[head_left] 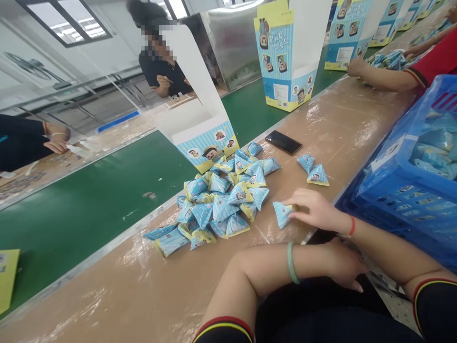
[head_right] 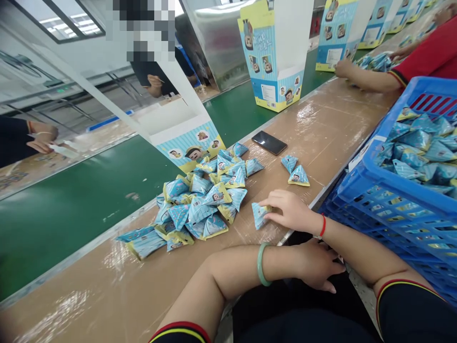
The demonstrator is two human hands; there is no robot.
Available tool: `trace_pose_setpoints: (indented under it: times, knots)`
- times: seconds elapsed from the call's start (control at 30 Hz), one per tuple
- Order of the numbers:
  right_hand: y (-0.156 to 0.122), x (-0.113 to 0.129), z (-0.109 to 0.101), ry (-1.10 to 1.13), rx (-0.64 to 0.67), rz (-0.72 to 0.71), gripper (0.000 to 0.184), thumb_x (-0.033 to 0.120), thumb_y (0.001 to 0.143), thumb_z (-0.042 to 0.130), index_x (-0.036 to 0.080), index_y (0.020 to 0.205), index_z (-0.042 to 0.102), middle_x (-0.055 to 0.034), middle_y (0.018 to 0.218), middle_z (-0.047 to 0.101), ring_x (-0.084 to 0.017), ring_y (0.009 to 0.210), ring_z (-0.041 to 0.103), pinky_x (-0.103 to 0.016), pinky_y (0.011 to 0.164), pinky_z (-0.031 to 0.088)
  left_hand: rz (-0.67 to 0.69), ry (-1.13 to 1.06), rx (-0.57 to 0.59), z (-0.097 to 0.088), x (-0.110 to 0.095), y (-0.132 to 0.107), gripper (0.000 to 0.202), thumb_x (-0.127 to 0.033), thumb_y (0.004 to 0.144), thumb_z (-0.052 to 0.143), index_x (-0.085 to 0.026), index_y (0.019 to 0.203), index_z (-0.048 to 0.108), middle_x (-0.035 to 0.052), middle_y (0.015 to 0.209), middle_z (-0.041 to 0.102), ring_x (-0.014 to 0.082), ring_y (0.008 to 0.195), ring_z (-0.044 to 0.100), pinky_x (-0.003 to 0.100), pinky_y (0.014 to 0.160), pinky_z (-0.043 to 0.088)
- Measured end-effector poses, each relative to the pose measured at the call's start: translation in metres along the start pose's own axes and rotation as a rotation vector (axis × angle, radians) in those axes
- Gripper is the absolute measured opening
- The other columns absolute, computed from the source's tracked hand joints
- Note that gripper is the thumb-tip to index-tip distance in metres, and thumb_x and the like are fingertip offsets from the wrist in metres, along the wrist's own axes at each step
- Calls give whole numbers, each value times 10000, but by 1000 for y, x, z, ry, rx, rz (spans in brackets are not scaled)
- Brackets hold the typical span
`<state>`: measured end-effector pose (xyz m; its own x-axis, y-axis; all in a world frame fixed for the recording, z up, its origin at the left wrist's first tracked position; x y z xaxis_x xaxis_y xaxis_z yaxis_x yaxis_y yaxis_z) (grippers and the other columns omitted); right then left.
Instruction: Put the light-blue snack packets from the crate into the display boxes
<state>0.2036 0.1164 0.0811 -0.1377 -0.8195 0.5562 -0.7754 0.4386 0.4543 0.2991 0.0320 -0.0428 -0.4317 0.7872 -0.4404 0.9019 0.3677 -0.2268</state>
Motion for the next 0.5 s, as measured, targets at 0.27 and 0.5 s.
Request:
trace_pose_setpoints:
  times: [0.27,0.5]
  knots:
    - [91,-60,-4,-181,-101,222,527,294,877,729,173,1369,585,-153,1380,617,-301,1273,573,-470,1101,436,-17,24,73,0,-1,-3,659,-594,908,487,-204,1438,537,139,1468,533,382,1249,575,529,937,525]
    - [103,-67,-28,-334,-296,440,176,227,864,708,163,1028,724,-112,1019,754,-273,945,688,-383,869,511,81,91,-7,-10,-2,-9,600,-542,901,538,-216,1403,564,86,1532,483,328,1502,316,500,1178,366]
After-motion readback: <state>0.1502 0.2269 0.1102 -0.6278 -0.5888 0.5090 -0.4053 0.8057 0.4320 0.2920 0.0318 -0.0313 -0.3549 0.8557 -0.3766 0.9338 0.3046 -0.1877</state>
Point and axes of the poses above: each hand's wrist, its own y-axis towards the middle knuckle, its own z-axis out of the palm, x = y × z, the point moved 7 cm from there along y, towards the middle knuckle
